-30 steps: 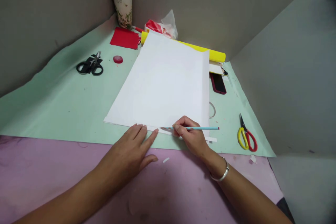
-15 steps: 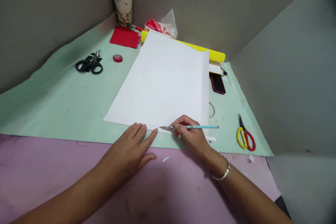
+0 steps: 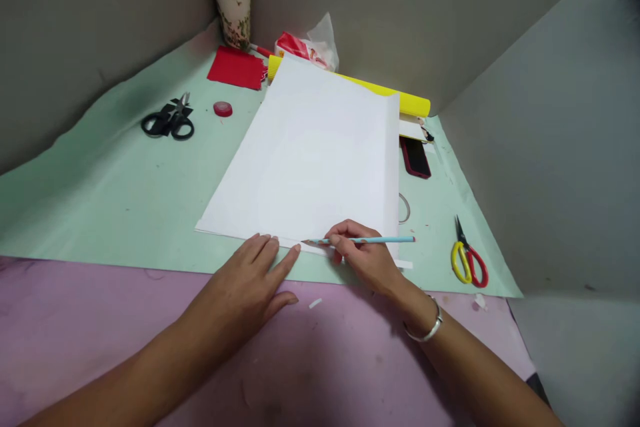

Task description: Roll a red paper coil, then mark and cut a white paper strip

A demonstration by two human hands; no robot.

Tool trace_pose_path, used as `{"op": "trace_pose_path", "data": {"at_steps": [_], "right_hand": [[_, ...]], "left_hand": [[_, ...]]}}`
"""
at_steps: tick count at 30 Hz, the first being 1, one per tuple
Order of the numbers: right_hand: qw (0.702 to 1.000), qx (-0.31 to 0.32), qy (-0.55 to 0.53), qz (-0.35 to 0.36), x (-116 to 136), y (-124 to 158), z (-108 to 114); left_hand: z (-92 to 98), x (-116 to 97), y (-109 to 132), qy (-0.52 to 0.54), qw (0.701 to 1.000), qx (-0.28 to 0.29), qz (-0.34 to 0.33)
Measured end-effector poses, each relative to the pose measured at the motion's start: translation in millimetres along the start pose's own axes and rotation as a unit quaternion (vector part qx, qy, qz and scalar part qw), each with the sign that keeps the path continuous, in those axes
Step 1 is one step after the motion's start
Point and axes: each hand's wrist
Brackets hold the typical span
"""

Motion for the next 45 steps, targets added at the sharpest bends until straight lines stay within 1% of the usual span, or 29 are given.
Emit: {"op": "trace_pose_path", "data": {"at_steps": [4,7,9,11,13,14,15,17,18,20,22,26,30,35,39,45], "right_hand": [[1.000,0.002,-0.002,-0.002,1,-1,0],[1.000,0.001,-0.019,-0.001,-3,-2,-1],[0.998,0.000,-0.064,0.002,-8,-3,-1],[0.990,-0.005,-0.143,0.010,-12,-1,0],[0.978,-0.013,-0.204,0.037,-14,2,4],[0.977,-0.015,-0.204,0.058,-14,4,7],[0.980,-0.018,-0.177,0.086,-14,7,9],[0.984,-0.018,-0.059,0.164,-14,12,12],[0.977,-0.017,0.007,0.210,-15,14,12],[0.949,-0.022,0.107,0.295,-19,16,9],[0.928,-0.033,0.155,0.338,-25,16,3],[0.922,-0.050,0.182,0.339,-35,14,-5],[0.915,-0.052,0.197,0.348,-38,13,-6],[0.917,-0.048,0.203,0.340,-39,16,-7],[0.915,-0.057,0.199,0.346,-41,16,-8],[0.921,-0.064,0.181,0.338,-42,16,-9]], "left_hand": [[0.6,0,0,-0.004,1.000,-0.006,-0.002],[-0.5,-1,1,-0.004,1.000,-0.014,-0.005],[-1.6,-1,2,-0.004,1.000,-0.018,-0.002],[-2.1,-1,2,-0.004,1.000,-0.020,0.000],[-1.8,-1,2,-0.002,1.000,-0.017,-0.001],[-1.5,-1,2,-0.002,1.000,-0.016,-0.002],[-1.3,-1,1,-0.001,1.000,-0.015,-0.002],[-1.2,-1,1,-0.001,1.000,-0.017,-0.004],[-1.5,-1,1,-0.001,1.000,-0.018,-0.006],[-2.5,0,1,-0.001,1.000,-0.018,-0.006],[-3.4,0,1,-0.002,1.000,-0.017,-0.002],[-3.6,0,1,0.001,1.000,-0.009,0.002],[-3.6,0,2,0.004,1.000,-0.004,0.003],[-4.9,0,3,0.006,1.000,-0.005,0.004],[-4.8,0,2,0.007,1.000,-0.006,0.005],[-1.5,-1,2,0.021,1.000,0.006,0.017]]}}
Point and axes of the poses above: each hand's wrist, its own y-axis away from the middle knuckle, its own z-axis out of the back of the hand, x = y × z, and after that the axes turned 3 degrees about -x, right-handed
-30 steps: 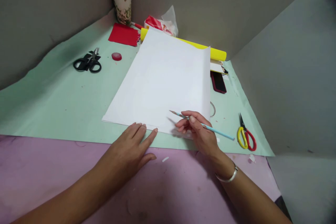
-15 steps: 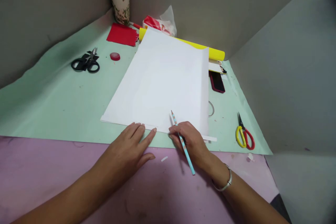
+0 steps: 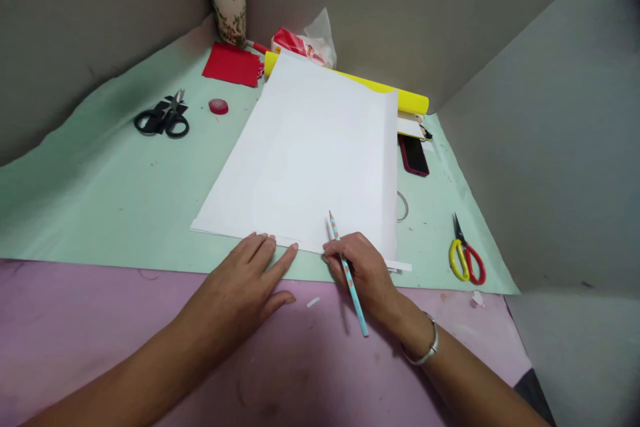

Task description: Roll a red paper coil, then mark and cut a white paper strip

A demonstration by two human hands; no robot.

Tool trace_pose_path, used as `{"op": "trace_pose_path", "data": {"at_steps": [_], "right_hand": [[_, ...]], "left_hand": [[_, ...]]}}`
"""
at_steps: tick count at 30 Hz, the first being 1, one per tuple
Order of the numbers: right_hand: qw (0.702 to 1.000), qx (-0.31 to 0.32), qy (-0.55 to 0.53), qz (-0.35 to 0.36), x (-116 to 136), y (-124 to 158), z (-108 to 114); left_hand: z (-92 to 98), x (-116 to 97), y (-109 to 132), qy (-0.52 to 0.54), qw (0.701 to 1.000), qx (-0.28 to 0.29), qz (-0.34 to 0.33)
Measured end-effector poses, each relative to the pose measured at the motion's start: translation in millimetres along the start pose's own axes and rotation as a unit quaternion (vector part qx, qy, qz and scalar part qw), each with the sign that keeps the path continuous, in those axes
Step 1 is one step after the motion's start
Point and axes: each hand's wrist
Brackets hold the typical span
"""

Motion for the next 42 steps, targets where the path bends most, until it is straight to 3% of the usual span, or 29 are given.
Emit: {"op": "trace_pose_path", "data": {"at_steps": [17,31,42], "right_hand": [[1.000,-0.015,-0.005,-0.002,1,-2,1],[0.999,0.030,0.024,-0.012,0,-4,4],[0.998,0.045,0.043,-0.005,1,-6,5]], "left_hand": [[-0.4,-3,-4,-0.023,1.000,-0.007,-0.006],[4.4,-6,-7,-0.029,0.999,0.018,0.009],[2.6,-11,-5,-0.027,0.999,0.004,0.017]]}}
Point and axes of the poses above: each hand's wrist, its own y-axis away from the middle knuckle, its own z-axis out of the back of the hand, x = y × z, and after that the axes turned 3 degrees about -x, right-handed
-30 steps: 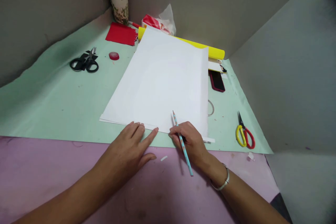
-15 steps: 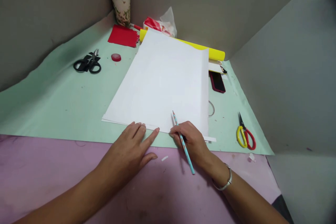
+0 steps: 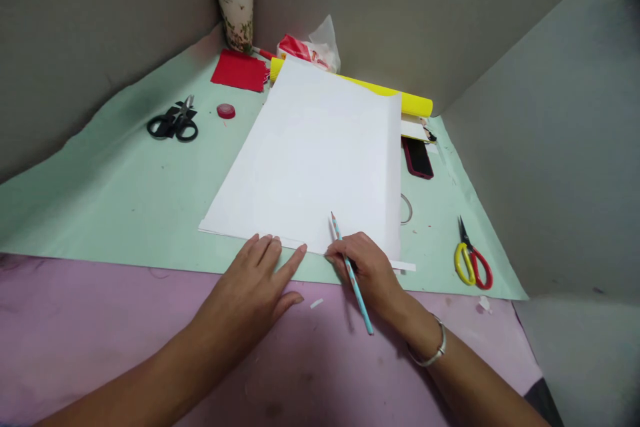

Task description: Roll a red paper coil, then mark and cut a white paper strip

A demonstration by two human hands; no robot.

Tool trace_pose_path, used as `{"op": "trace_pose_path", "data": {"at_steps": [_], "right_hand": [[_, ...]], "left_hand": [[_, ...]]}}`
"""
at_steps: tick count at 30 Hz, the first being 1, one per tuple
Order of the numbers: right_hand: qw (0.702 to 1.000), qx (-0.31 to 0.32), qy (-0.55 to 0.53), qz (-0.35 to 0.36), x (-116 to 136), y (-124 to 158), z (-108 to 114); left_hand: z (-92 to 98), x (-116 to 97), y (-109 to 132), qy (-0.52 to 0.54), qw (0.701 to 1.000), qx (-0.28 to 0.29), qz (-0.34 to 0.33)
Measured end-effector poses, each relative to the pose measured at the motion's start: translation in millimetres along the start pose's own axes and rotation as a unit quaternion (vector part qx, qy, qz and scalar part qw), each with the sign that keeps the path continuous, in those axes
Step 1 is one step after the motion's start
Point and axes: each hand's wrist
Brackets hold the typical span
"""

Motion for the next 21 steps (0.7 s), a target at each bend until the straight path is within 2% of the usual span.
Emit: {"op": "trace_pose_path", "data": {"at_steps": [21], "right_hand": [[1.000,-0.008,0.001,0.009,-3.3,3.2,-2.9]], "left_hand": [[-2.2,-4.1,0.4,0.006,1.000,-0.024,0.013]]}}
Point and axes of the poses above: each hand's wrist, its own y-axis away from the middle knuckle, its own z-axis out of the back of the hand, x = y × z, and after that the axes turned 3 degrees about -x, right-handed
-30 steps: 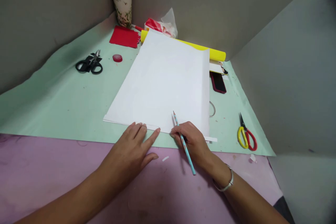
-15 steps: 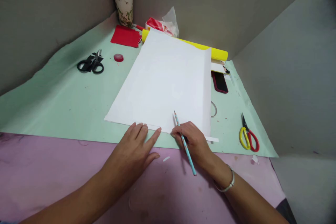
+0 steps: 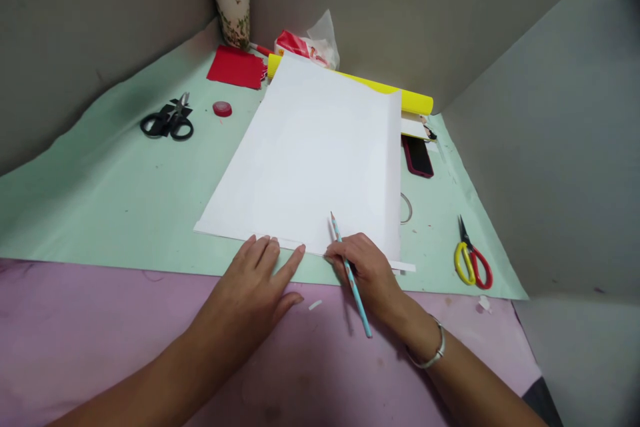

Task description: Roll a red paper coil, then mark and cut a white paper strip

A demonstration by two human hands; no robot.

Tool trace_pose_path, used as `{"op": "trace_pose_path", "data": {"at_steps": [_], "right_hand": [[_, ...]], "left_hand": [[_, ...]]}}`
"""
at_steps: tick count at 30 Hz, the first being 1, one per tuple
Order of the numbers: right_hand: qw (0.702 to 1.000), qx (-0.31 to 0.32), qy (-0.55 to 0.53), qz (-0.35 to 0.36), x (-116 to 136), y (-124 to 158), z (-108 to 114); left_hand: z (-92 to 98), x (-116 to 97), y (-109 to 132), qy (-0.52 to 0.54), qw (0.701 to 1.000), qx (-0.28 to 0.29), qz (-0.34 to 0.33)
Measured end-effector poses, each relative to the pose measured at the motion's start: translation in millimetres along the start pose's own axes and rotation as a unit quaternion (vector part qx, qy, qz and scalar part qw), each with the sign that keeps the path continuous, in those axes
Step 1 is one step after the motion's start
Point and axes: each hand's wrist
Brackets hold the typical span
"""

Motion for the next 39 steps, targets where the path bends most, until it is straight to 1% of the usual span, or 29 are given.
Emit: {"op": "trace_pose_path", "data": {"at_steps": [3,8,11,15,17,20,22,23,25,26,28,30,31,33,39], "right_hand": [[1.000,-0.007,-0.004,-0.001,0,0,2],[0.998,-0.033,-0.040,-0.025,-1,-1,7],[0.995,-0.045,-0.070,-0.057,-2,0,9],[0.986,-0.037,-0.118,-0.108,-3,0,15],[0.976,-0.028,-0.156,-0.150,-5,1,18],[0.945,-0.029,-0.234,-0.225,-8,5,21],[0.929,-0.044,-0.264,-0.254,-9,8,21],[0.930,-0.050,-0.259,-0.258,-9,9,21],[0.949,-0.053,-0.205,-0.234,-10,11,20],[0.963,-0.047,-0.166,-0.205,-10,12,19],[0.987,-0.037,-0.094,-0.124,-9,12,18],[0.997,-0.035,-0.050,-0.052,-7,11,16],[0.998,-0.036,-0.039,-0.030,-7,11,16],[0.999,-0.040,-0.031,-0.012,-5,10,15],[0.998,-0.046,-0.032,-0.007,-5,8,15]], "left_hand": [[-0.4,1,0,0.003,1.000,-0.008,-0.003],[-2.1,1,0,0.000,1.000,-0.014,-0.001],[-2.7,1,0,-0.006,1.000,-0.016,0.000],[-2.0,1,0,-0.010,1.000,-0.015,0.002],[-1.2,2,-1,-0.011,1.000,-0.016,-0.002],[0.0,3,-2,-0.010,1.000,-0.017,-0.011],[0.7,3,-3,-0.008,1.000,-0.018,-0.015],[0.9,3,-3,-0.008,1.000,-0.018,-0.015],[1.3,3,-3,-0.006,1.000,-0.022,-0.013],[1.4,3,-3,-0.006,1.000,-0.024,-0.012],[1.7,3,-3,-0.005,1.000,-0.026,-0.012],[1.9,3,-4,-0.008,0.999,-0.029,-0.015],[1.9,3,-4,-0.009,0.999,-0.028,-0.016],[1.7,3,-4,-0.010,0.999,-0.030,-0.016],[0.0,3,-1,-0.015,1.000,-0.021,-0.004]]}}
Point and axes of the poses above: each hand's wrist, its own y-axis away from the middle knuckle, its own z-axis out of the back of the hand, x = y × z, and after that the axes turned 3 degrees about -x, right-handed
